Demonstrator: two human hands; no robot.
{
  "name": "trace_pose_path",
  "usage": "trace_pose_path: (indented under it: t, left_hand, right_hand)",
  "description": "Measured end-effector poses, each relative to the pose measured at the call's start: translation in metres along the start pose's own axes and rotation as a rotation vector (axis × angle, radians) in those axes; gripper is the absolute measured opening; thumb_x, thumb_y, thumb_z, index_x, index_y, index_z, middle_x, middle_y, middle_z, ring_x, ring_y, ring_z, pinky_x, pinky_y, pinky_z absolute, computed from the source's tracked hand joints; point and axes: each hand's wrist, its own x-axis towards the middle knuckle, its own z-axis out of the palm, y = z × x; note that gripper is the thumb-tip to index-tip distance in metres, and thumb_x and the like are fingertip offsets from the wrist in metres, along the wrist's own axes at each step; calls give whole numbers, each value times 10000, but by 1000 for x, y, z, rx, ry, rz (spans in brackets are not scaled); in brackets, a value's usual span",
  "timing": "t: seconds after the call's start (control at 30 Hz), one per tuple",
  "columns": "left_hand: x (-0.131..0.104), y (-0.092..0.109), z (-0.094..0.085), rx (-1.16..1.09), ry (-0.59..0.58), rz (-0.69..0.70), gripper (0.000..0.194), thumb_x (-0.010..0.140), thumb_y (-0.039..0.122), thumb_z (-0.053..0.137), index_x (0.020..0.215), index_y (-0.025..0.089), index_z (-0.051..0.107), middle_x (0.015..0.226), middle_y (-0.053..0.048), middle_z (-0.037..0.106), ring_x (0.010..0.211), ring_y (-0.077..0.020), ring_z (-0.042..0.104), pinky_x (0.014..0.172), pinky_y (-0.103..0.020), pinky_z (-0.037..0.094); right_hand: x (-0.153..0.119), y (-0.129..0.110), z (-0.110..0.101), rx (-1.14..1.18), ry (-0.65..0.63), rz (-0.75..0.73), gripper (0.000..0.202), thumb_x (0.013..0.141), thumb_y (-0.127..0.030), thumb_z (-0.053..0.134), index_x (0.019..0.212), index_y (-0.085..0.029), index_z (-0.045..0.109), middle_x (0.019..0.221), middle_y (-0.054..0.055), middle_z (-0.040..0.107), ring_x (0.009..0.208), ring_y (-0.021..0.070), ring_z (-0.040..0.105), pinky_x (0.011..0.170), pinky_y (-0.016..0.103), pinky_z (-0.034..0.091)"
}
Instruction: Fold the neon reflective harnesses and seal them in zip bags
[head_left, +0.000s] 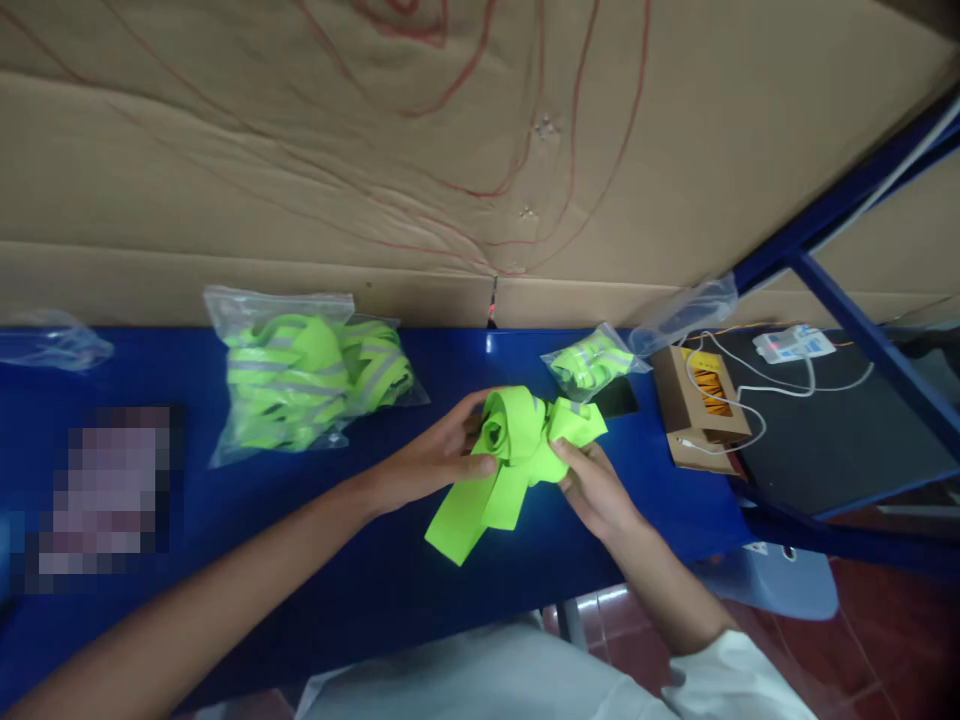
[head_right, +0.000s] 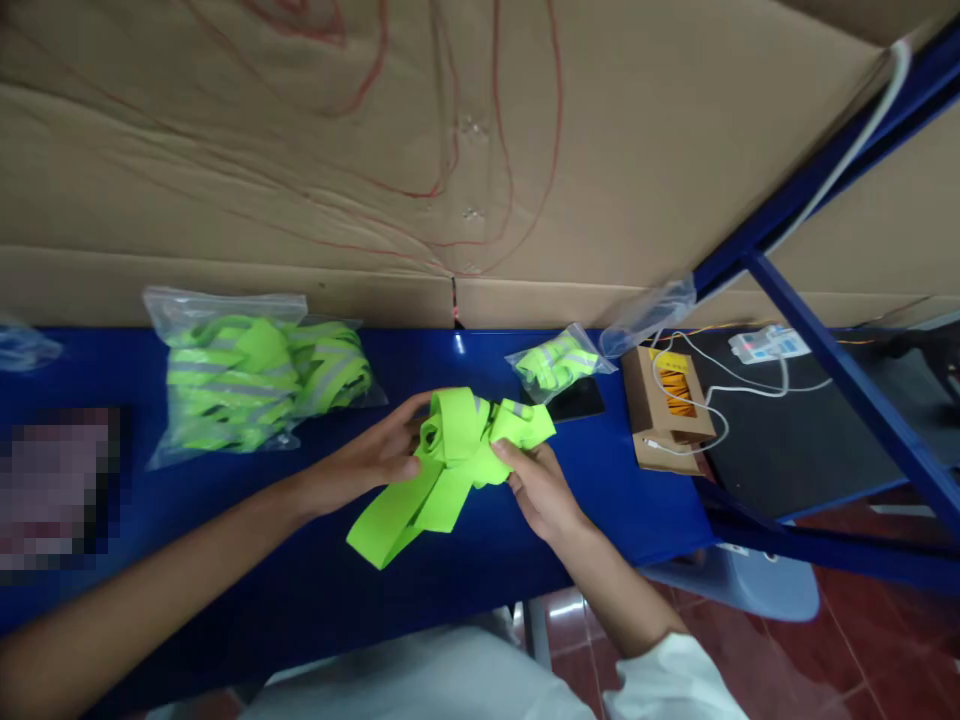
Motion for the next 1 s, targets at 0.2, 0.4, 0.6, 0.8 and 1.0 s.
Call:
trace_pose_path:
  t: [0.2,0.4,0.6,0.8,1.0]
  left_hand:
    - [-37,-16,-16,355,205,29,949,737,360,901,1502,271,346,1503,-134,497,1374,-335,527,1116,-478,479]
    - [-83,-25,-29,686,189,61,1104,804,314,847,1630,341,115,1672,-155,296,1504,-340,395,1215,-545,385]
    - [-86,-25,-40,894,160,369,539,895,123,678,1391,317,599,1467,-81,594,1349,-262,584,1112,-411,503]
    - [-73,-33,-29,117,598,39,390,889,463,743,1125,153,718,1064,-87,783,964,-246,742,832,-309,591]
    - [-64,-24,-24,-211,689,-128,516,843,581,756,1152,169,741,1089,-83,795,1000,-261,742,875,-318,575]
  right_hand:
    - [10,19,34,-189,-242,38,388,776,-470,863,1052,-214,769,1169,74,784,1153,271,706,1091,423,492]
    - [12,35,44,-222,-233,99,477,775,-402,879,1197,-235,732,1170,66,788,1089,279,736,1012,438,548]
    - [12,49,52,-300,-187,208,538,785,-646,787,1103,-213,760,1004,80,803,938,273,757,869,405,586]
    - [23,47,29,-521,-19,-77,578,970,-710,458,888,-214,742,686,30,684,626,192,645,621,325,535]
    - [27,31,25,-932,219,-811,456,906,-374,730,1314,-255,560,1166,79,604,997,219,640,863,391,564]
